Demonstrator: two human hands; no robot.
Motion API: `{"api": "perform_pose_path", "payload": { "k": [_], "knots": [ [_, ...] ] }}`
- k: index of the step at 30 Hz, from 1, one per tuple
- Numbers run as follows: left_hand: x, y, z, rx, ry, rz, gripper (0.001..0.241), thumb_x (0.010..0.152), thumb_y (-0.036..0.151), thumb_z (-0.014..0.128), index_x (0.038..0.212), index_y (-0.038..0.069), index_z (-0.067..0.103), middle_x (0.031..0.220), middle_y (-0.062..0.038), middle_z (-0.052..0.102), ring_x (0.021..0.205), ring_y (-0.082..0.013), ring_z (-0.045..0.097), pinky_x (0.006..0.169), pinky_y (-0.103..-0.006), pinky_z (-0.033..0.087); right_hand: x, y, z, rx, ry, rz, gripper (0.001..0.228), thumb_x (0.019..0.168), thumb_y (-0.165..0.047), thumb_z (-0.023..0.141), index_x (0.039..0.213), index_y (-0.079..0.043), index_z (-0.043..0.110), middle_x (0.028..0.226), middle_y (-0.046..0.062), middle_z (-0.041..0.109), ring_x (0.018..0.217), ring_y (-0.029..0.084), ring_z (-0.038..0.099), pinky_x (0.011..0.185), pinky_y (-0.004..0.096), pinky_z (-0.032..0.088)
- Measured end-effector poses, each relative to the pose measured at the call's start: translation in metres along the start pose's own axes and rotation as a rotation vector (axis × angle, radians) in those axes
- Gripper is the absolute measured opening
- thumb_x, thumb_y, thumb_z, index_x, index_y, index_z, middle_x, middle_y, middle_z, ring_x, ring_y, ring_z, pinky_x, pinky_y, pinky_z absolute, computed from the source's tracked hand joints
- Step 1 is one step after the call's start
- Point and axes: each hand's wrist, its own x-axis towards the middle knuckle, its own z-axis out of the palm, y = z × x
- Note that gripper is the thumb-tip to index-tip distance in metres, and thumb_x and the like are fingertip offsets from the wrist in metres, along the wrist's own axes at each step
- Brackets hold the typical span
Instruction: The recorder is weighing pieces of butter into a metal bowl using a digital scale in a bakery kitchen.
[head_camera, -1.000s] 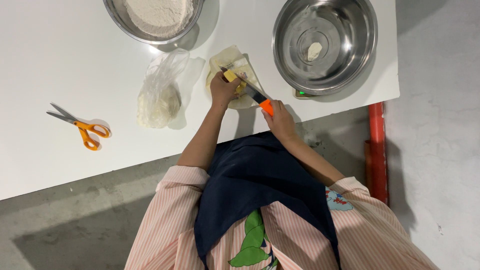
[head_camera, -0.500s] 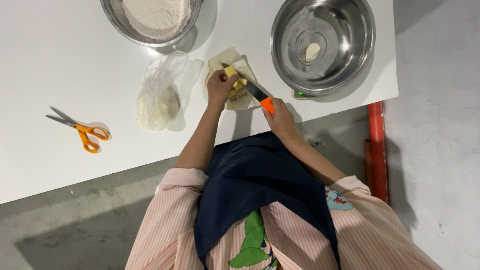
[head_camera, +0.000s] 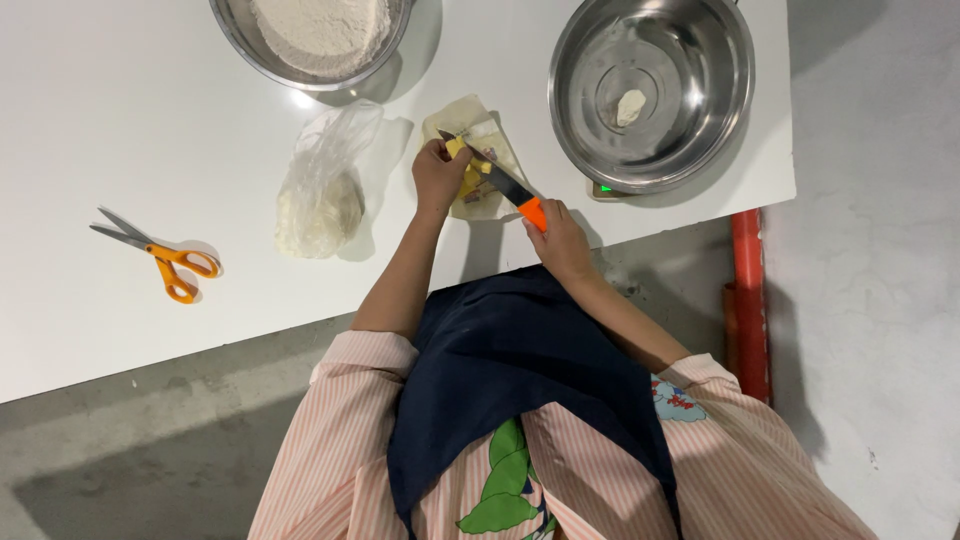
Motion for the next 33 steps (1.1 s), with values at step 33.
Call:
{"api": "perform_pose_path", "payload": {
  "k": [33],
  "knots": [
    [0.015,-0.023,-0.055,-0.316,-0.048,0.026,0.026,0.09,0.021,0.071,0.096,-0.004,0.071,0.071,-0.006,0.069,0.058,-0.0111,0.066,0.055,-0.027,0.054,0.007,-0.068,0.039,-0.019,0.045,0.064,0.037,0.094,-0.024,0.072,0.119,-0.001,0.056,0.112,0.021,0.064,0.095,0.043,0.064,0.078,0.049,0.053]
  ]
}}
